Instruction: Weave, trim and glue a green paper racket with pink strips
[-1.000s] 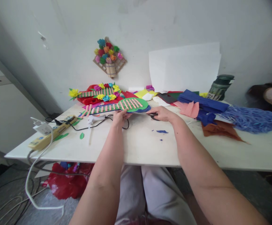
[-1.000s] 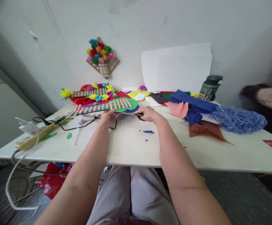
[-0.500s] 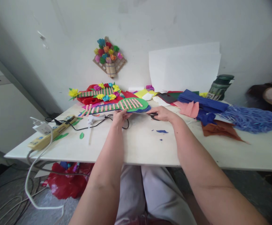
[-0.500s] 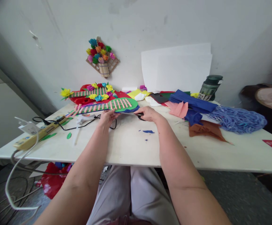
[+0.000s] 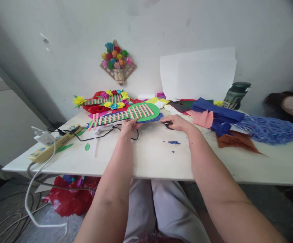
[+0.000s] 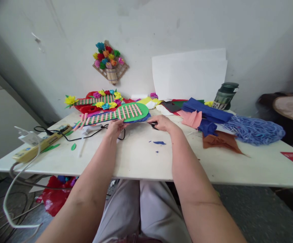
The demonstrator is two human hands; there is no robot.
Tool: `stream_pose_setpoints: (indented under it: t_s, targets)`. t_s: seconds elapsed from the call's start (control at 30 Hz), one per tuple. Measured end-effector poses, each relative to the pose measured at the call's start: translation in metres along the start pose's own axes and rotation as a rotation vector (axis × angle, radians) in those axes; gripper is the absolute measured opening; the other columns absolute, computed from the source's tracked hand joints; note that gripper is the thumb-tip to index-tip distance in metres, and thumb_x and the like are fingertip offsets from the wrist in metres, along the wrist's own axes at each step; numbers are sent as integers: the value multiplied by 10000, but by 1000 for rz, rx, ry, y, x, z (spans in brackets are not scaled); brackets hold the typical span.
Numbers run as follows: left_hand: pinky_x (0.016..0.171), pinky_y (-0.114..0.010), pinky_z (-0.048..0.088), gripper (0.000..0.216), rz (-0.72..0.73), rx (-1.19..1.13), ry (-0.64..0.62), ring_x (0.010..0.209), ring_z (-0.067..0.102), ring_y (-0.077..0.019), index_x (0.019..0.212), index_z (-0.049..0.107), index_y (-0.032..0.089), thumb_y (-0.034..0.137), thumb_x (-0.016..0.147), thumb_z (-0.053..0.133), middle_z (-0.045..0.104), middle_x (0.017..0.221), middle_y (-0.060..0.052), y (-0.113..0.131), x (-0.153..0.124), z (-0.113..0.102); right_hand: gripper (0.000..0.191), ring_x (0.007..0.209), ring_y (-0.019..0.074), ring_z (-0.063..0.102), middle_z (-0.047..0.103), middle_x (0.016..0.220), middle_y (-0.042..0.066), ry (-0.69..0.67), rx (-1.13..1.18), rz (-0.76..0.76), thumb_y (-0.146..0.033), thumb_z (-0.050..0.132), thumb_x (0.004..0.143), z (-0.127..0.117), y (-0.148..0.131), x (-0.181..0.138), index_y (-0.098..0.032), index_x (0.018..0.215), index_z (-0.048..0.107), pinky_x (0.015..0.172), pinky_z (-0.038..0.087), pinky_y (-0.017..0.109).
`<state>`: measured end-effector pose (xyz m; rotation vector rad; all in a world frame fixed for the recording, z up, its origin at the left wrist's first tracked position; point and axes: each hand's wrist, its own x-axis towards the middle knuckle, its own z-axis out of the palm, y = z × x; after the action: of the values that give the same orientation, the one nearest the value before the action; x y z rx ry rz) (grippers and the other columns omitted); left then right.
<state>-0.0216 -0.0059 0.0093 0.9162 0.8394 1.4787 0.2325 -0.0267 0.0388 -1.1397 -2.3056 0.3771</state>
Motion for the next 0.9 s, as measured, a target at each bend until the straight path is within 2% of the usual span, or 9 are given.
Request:
stream_pose_setpoints:
  t_s: [0.3, 0.47, 0.57, 0.7, 0.8, 0.9]
  targets:
    - [457, -193, 491, 142, -17, 24, -33, 572, 642, -164, 780, 562, 90, 86, 649, 617, 641, 650, -72, 1, -1, 0, 485, 967, 157, 575, 644, 1059, 30, 12, -117, -14, -2, 477, 628, -1, 8, 0, -213, 1025, 659, 858, 424, 266]
    - [491, -239, 511, 297, -51, 70, -104, 633, 656, -200, 944, 558, 98, 122, 659, 635, 663, 760, -100, 1, -4, 1, 590, 985, 178, 559, 588, 1165, 19, 26, -249, 17, -14, 501, 634, 0, 3, 0, -270, 1161, 574, 821, 427, 265]
    - [489, -242, 512, 381, -39, 87, -134, 644, 657, -198, 1032, 528, 117, 127, 667, 635, 664, 853, -103, 0, -4, 1, 737, 991, 183, 558, 570, 1198, 5, -39, -249, 72, -13, 515, 625, -1, -4, -1, -315, 1292, 426, 793, 428, 247]
    - [481, -226, 509, 402, -21, 80, -155, 619, 652, -175, 1062, 506, 124, 111, 678, 625, 658, 846, -86, 0, -3, 2, 847, 932, 183, 581, 568, 1206, 1, -130, -205, 133, -32, 543, 613, 0, -8, -2, -338, 1361, 289, 747, 434, 230]
    - [475, -221, 509, 411, -25, 75, -188, 604, 648, -165, 1055, 497, 126, 109, 670, 642, 651, 839, -80, 1, -3, 0, 862, 839, 159, 594, 583, 1183, 8, -146, -147, 154, -47, 558, 607, 1, -7, -3, -330, 1369, 271, 709, 436, 217]
    - [473, -216, 509, 446, -32, 94, -220, 595, 642, -155, 1050, 486, 133, 121, 646, 675, 647, 839, -75, 2, -3, -1, 819, 743, 124, 579, 617, 1112, 16, -181, -102, 148, -44, 553, 604, 0, -8, -4, -310, 1347, 334, 664, 426, 189]
